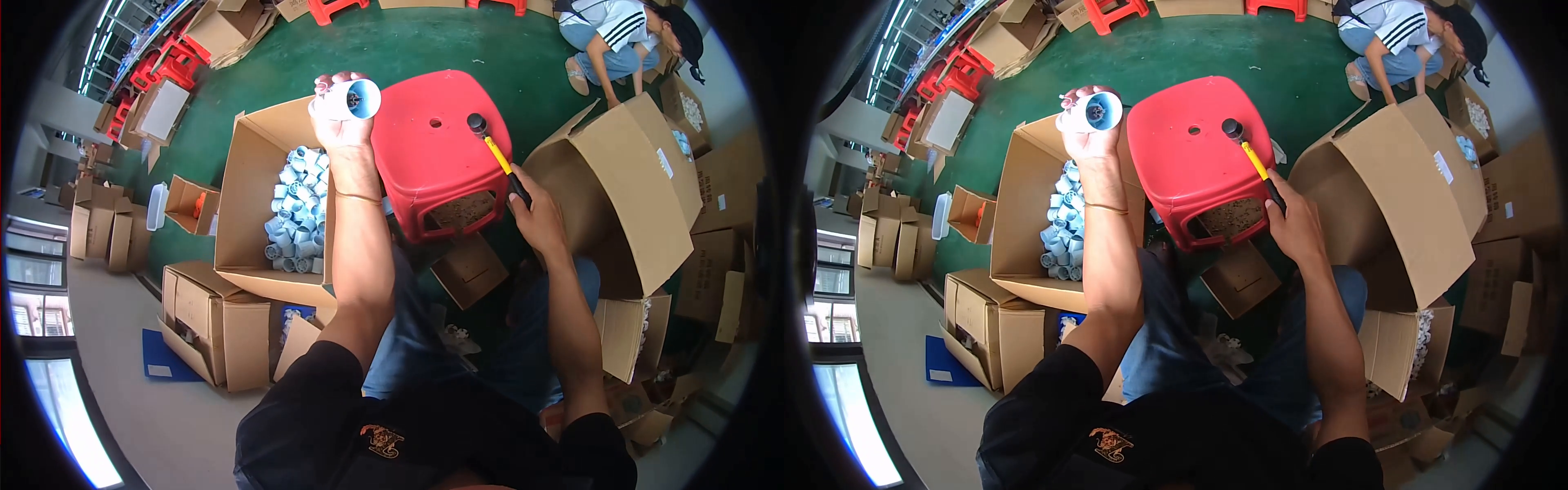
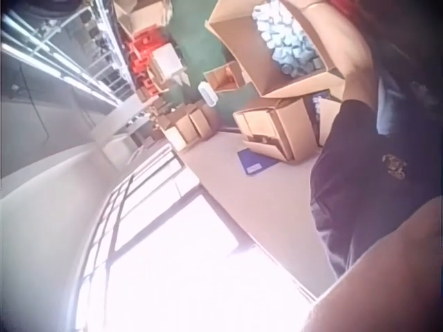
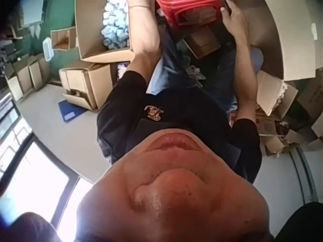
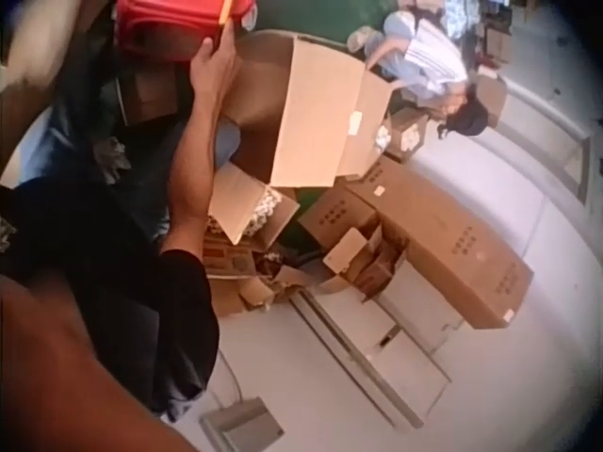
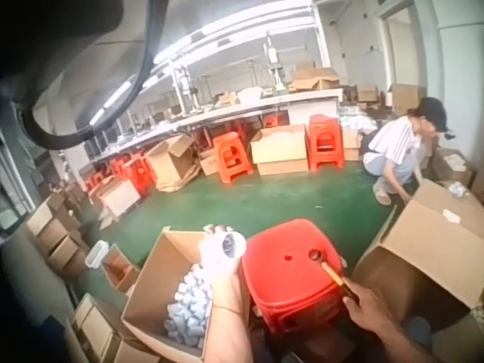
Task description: The person assembles blue components using a hammer, then packs the assembled components into cardboard boxes.
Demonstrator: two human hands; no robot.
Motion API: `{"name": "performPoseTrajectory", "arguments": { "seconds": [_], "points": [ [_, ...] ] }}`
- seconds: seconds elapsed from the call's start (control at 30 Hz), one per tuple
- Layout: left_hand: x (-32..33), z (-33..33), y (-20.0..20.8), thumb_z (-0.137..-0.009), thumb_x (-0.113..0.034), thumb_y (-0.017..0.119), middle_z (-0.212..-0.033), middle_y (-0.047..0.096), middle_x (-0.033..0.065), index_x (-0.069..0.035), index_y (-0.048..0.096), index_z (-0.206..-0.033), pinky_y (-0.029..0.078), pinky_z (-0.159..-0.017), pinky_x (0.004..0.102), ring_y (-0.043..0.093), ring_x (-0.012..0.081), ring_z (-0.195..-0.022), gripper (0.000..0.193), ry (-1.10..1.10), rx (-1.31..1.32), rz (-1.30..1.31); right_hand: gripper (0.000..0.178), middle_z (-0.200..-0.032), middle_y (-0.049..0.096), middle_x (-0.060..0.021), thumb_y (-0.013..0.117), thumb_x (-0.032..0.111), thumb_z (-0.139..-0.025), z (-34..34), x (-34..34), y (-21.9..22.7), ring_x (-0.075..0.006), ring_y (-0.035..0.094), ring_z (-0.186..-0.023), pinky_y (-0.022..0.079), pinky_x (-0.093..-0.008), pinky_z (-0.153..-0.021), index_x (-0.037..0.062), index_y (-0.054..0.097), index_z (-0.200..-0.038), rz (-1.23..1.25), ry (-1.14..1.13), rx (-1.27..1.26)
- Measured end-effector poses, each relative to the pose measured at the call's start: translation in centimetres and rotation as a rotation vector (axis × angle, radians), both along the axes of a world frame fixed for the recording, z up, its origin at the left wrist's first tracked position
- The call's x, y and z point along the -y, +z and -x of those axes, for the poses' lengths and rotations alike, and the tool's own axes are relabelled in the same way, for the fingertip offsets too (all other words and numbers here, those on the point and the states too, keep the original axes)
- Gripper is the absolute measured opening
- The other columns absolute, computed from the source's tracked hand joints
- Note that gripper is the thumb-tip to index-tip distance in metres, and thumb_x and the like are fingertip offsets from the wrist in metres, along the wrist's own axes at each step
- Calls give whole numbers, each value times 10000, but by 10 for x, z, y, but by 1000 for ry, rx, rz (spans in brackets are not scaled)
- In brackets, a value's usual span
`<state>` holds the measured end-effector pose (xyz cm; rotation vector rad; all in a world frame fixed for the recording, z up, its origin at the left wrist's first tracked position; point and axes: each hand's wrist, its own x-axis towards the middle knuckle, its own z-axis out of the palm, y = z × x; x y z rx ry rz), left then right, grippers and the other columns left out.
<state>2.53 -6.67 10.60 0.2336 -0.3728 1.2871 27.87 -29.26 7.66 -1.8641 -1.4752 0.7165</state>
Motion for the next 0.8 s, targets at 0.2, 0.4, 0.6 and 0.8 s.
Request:
{"name": "performPoseTrajectory", "arguments": {
  "seconds": [0.2, 0.4, 0.6, 0.8],
  "points": [
    [3, 1, 10, -729, -49, 554, -810, 634, 57, -86, 640, -853, 473, -899, 399, 607, 228, -856, 156, 5, 32, -71, 514, -1286, 613, -141, 544, 68, -861, 1, -6, -8, -324, 614, -1099, 490, -385, -868, 99, 513, -1373, 23, -64, 168],
    [13, 4, 26, -659, -61, 524, -782, 610, 27, -100, 613, -809, 466, -886, 397, 590, 202, -856, 178, -37, 26, -44, 521, -1233, 609, -182, 567, 67, -852, 10, -34, -20, -359, 618, -1007, 500, -405, -819, 104, 517, -1370, 103, -79, 232],
    [29, 11, 28, -817, -71, 526, -812, 625, 77, -91, 616, -854, 486, -862, 427, 609, 270, -851, 99, 21, -203, -144, 489, -1100, 515, -174, 613, 116, -863, 10, -50, -47, -320, 575, -891, 495, -369, -798, 56, 535, -1342, -382, -44, 401],
    [141, -21, -15, -1033, -200, 351, -680, 642, 156, -66, 503, -939, 528, -703, 353, 659, 299, -752, 224, 275, -778, 23, 604, -1186, 515, -159, 592, 231, -943, 63, -17, 1, -190, 571, -891, 504, -285, -766, -16, 345, -1435, -310, 266, -883]
  ]
}}
